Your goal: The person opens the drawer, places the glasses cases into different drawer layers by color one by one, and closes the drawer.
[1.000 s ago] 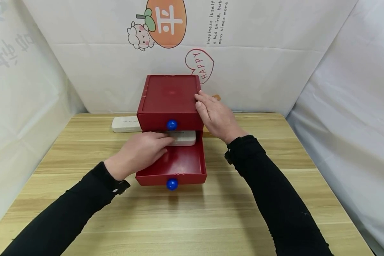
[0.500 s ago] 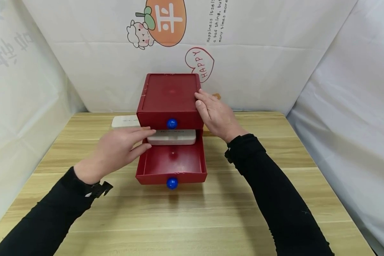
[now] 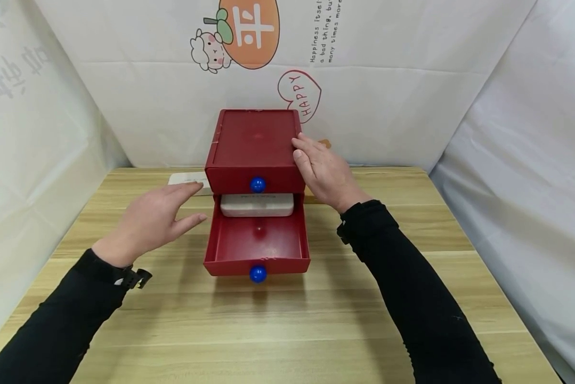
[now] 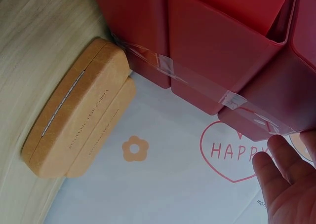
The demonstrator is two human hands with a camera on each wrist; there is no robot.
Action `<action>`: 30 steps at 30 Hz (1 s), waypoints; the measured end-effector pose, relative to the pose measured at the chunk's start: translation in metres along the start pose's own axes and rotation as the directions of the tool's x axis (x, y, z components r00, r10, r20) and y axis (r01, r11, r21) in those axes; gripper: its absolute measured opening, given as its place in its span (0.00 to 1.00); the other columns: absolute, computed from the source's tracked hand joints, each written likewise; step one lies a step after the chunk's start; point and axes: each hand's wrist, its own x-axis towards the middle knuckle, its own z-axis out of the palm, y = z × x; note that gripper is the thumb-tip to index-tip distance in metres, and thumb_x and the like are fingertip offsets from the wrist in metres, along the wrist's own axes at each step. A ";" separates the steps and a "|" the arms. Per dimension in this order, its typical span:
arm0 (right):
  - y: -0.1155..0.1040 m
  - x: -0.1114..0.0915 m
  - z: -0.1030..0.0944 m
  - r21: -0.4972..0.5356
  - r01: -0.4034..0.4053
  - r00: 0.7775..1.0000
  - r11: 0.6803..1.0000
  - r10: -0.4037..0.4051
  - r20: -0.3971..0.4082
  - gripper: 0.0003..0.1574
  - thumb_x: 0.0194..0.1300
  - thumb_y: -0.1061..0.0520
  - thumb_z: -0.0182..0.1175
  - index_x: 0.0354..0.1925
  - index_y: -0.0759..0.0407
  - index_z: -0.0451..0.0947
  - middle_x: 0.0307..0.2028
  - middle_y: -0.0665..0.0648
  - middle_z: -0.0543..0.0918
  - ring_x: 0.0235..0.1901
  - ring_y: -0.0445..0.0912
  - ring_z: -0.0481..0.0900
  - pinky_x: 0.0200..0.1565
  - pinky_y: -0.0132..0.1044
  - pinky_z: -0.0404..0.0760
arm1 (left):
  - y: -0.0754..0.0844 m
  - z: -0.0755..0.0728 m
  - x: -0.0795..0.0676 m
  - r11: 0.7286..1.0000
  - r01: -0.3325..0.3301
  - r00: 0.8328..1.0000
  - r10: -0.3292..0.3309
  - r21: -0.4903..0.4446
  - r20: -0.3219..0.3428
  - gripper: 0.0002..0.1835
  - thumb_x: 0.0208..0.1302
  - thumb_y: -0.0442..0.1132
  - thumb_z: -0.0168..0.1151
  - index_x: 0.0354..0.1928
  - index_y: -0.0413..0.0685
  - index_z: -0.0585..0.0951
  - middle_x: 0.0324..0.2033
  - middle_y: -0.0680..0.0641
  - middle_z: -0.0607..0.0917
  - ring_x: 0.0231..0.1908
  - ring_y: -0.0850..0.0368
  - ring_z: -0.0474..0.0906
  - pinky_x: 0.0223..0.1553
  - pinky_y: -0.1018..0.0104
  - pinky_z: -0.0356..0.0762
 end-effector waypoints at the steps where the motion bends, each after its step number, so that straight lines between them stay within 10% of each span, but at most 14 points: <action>1: 0.000 0.000 0.000 0.000 -0.001 1.000 1.000 0.001 0.000 0.38 0.75 0.35 0.34 0.75 0.48 0.59 0.75 0.49 0.57 0.73 0.46 0.52 0.71 0.51 0.57 | -0.004 0.003 0.000 1.000 0.016 1.000 -0.016 0.008 0.019 0.38 0.61 0.58 0.63 0.66 0.40 0.72 0.61 0.37 0.77 0.60 0.41 0.73 0.57 0.46 0.75; 30: 0.002 0.000 0.002 0.008 -0.004 1.000 1.000 0.004 -0.006 0.38 0.75 0.35 0.33 0.75 0.47 0.58 0.75 0.48 0.56 0.73 0.44 0.52 0.71 0.51 0.58 | -0.087 0.063 0.015 0.955 0.259 0.891 -0.295 0.147 0.344 0.51 0.59 0.66 0.59 0.76 0.47 0.56 0.73 0.32 0.57 0.70 0.33 0.51 0.68 0.33 0.51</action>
